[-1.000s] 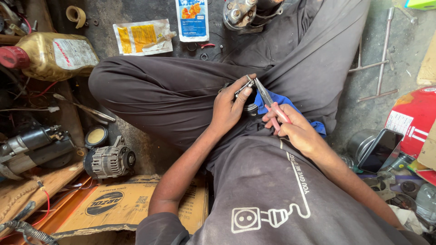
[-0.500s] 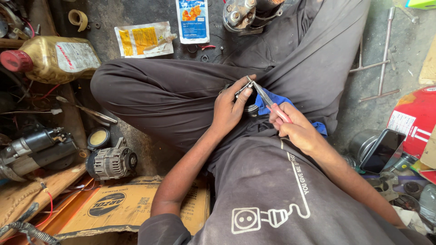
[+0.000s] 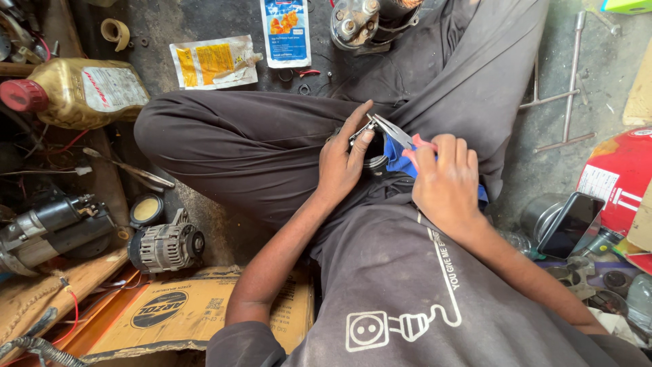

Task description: The person sits on the floor and uses a metal rod to rotate a cylindrical electrical component, then uses pliers to manipulate a small metal ring on the component. The workspace is cluttered with tools and parts.

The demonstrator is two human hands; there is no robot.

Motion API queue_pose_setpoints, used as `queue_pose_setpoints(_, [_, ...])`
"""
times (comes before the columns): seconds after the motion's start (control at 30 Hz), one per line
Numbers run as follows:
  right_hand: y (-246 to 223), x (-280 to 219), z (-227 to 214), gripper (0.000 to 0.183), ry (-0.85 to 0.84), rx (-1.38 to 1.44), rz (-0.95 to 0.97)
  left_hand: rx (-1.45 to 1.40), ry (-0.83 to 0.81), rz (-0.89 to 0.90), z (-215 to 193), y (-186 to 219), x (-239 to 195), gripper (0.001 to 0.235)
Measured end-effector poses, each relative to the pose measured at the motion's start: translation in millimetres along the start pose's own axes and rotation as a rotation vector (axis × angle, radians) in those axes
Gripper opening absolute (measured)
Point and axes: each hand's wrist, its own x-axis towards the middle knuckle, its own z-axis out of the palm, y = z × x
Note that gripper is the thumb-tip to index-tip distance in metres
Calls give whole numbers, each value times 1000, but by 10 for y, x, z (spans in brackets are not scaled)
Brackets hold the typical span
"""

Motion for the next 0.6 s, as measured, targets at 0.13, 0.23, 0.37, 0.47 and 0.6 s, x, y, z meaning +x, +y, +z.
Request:
queue_pose_setpoints(0.13, [249,78,56,27,-496,1077,396,-38,9,38,-16,0,6,44])
queue_pose_setpoints(0.23, [366,15,184,33,-677,1320,727,-48,2,37,-3,-4,8,43])
queue_pose_setpoints(0.37, [418,-57,316,24,-675,1366,702,-52,5,50,-8,6,12,42])
queue_pose_setpoints(0.47, [403,-99,372,26,-659,1384,702,-56,-2,41,-10,12,8,43])
queue_pose_setpoints(0.6, [370,-108,366,17,-662,1424,743,-35,0,46,-9,20,11,42])
